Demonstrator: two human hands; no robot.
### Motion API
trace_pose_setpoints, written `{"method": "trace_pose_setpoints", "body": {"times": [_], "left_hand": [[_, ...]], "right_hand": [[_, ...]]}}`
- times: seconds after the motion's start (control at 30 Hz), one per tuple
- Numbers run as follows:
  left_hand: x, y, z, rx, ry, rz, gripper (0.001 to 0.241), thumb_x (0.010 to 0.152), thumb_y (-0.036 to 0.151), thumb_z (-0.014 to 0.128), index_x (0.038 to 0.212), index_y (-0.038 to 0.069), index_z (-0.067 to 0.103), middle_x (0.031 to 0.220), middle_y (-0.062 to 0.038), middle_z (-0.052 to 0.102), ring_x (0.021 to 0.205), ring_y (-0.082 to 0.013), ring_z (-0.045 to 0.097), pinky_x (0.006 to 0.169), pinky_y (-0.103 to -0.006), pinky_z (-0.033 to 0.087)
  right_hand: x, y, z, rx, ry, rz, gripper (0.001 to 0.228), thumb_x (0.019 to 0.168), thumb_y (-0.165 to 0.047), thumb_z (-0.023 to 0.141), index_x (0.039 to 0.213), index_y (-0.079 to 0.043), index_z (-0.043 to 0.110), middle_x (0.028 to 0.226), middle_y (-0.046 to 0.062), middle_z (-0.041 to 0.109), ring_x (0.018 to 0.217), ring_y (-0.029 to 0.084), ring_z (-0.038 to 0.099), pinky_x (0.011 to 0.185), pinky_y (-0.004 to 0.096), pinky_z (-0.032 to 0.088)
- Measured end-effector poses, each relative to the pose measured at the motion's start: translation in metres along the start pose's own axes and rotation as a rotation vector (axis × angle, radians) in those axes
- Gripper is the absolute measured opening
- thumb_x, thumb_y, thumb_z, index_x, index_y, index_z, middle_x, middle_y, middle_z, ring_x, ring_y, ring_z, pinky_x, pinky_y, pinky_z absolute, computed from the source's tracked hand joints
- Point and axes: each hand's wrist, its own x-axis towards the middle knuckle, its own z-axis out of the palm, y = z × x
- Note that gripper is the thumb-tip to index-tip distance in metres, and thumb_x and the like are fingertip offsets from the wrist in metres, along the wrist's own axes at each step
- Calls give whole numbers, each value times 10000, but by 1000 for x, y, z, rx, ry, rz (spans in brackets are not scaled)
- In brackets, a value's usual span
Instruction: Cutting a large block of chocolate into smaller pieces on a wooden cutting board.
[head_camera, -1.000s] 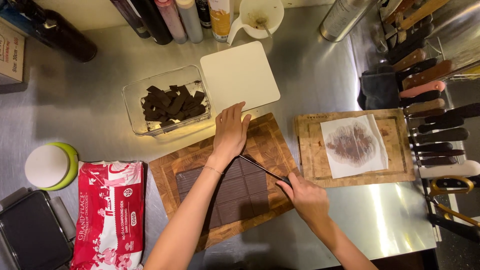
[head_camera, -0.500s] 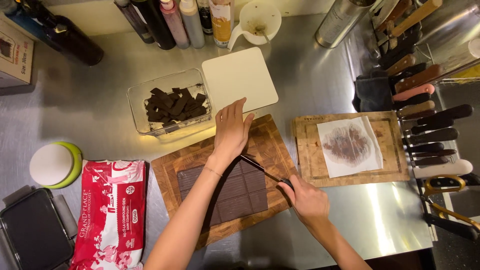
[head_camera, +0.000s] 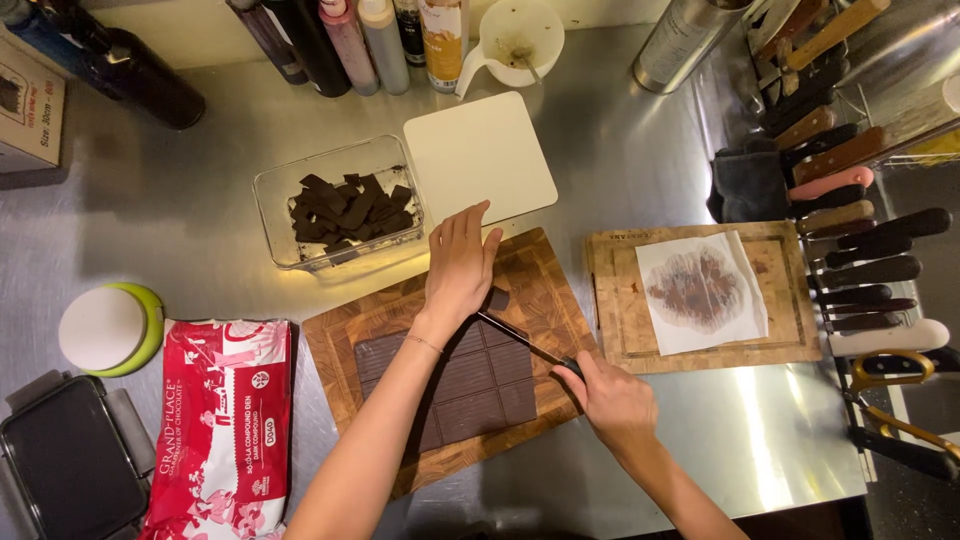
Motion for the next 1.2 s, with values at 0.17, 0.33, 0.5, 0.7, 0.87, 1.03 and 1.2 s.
{"method": "trace_pose_setpoints", "body": {"times": [0.17,0.33,0.5,0.7,0.87,1.03,1.2], "left_hand": [[0,-8,6,-53,-42,-28,450,1111,310,434,1426,-7,483,1332,-179,569,1266,-342,511,1130,-483,348],[0,-15,13,-64,-64,-59,455,1117,323,411,1425,-5,482,1327,-178,565,1275,-343,498,1136,-484,337],[-2,-20,21,-70,-73,-55,454,1113,323,414,1428,5,485,1317,-171,571,1271,-335,498,1139,-480,329],[1,-23,22,-40,-17,5,473,1086,326,474,1426,-2,481,1334,-183,574,1271,-352,501,1130,-489,325],[-1,-6,1,-53,40,10,482,1088,321,492,1435,-13,474,1353,-197,566,1286,-361,503,1138,-499,331],[0,-11,0,-33,37,-4,495,1086,334,489,1440,-12,473,1352,-191,568,1275,-359,506,1136,-505,335],[2,-10,-1,-37,14,-13,498,1100,338,466,1451,-14,461,1354,-193,564,1281,-360,499,1145,-511,320]], "right_hand": [[2,-1,3,-25,2,-11,435,897,-518,691,752,-129,563,553,45,590,449,235,599,404,383,455],[3,-1,13,10,8,-5,433,910,-516,682,769,-123,563,572,52,601,467,248,609,422,387,466],[-4,5,29,-23,-61,37,467,917,-555,644,757,-124,562,603,70,637,498,283,648,430,422,483],[5,-7,0,72,-130,108,412,927,-514,633,817,-120,583,627,78,658,527,324,654,444,454,488],[1,-10,-11,78,-103,100,408,937,-504,626,810,-120,575,655,84,657,549,315,660,443,451,481],[1,-12,-9,83,-92,80,398,945,-496,624,818,-122,578,644,80,650,539,302,656,441,441,474],[2,-12,-9,38,-115,101,421,938,-520,626,806,-124,576,610,73,637,524,287,647,442,433,475]]}}
